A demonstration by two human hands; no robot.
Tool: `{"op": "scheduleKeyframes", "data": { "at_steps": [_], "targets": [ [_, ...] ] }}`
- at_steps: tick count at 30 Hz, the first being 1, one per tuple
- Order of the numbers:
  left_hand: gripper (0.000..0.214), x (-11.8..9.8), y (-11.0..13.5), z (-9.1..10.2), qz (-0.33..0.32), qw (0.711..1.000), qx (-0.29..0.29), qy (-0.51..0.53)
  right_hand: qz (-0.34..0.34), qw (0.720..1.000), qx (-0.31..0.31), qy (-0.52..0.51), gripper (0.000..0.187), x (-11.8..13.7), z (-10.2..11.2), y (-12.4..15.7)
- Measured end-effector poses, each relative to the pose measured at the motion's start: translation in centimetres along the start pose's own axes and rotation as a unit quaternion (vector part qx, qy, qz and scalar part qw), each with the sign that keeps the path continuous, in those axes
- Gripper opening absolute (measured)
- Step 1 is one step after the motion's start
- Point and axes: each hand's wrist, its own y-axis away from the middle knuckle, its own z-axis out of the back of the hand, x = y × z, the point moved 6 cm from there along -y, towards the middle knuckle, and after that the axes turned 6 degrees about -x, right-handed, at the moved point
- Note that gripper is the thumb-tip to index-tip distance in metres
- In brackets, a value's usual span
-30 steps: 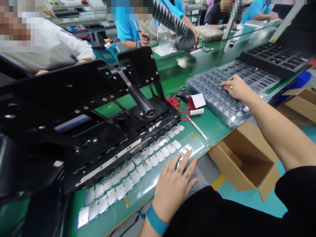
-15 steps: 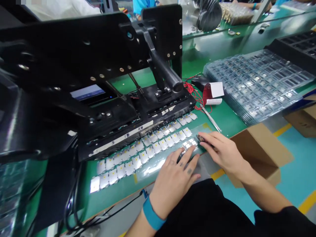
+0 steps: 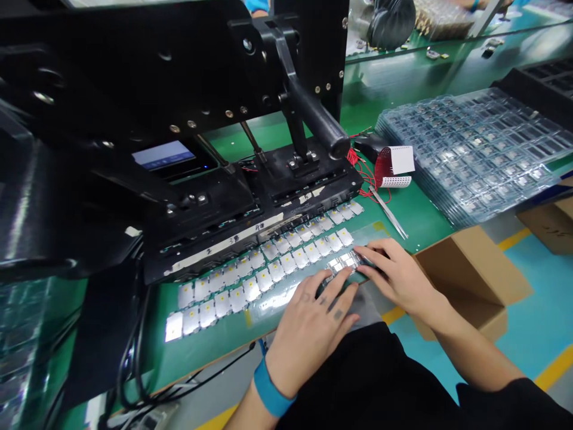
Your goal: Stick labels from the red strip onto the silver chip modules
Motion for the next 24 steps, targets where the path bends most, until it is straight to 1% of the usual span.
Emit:
{"op": "scheduleKeyframes", "data": {
  "at_steps": [2,4,6,8,13,19,24],
  "targets": [
    [0.035,0.0,0.0,0.7,0.000,1.000,-0.017,0.000,0.024,0.999,-0.024,-0.008,0.025,0.4,0.4,0.2],
    [0.035,0.3,0.2,1.3,0.009,0.999,-0.034,-0.004,0.065,0.997,-0.037,-0.011,0.024,1.0,0.8,0.3],
    [0.035,0.7,0.5,1.5,0.022,0.999,-0.040,-0.007,0.106,0.994,-0.034,-0.004,0.024,1.5,0.8,0.4],
    [0.036,1.1,0.8,1.3,0.030,0.999,-0.037,-0.008,0.128,0.992,-0.024,0.007,0.023,1.7,0.7,0.4],
    [0.038,1.2,0.9,0.9,0.026,0.999,-0.043,0.003,0.136,0.991,-0.010,-0.002,0.020,1.7,0.4,0.1],
    [0.038,1.1,0.7,1.2,0.029,0.998,-0.051,0.009,0.136,0.991,-0.013,-0.014,0.020,1.7,0.3,0.1],
    [0.038,1.3,0.8,1.6,0.023,0.998,-0.061,-0.004,0.127,0.992,-0.010,-0.019,0.025,1.4,0.4,0.4]
  ]
}}
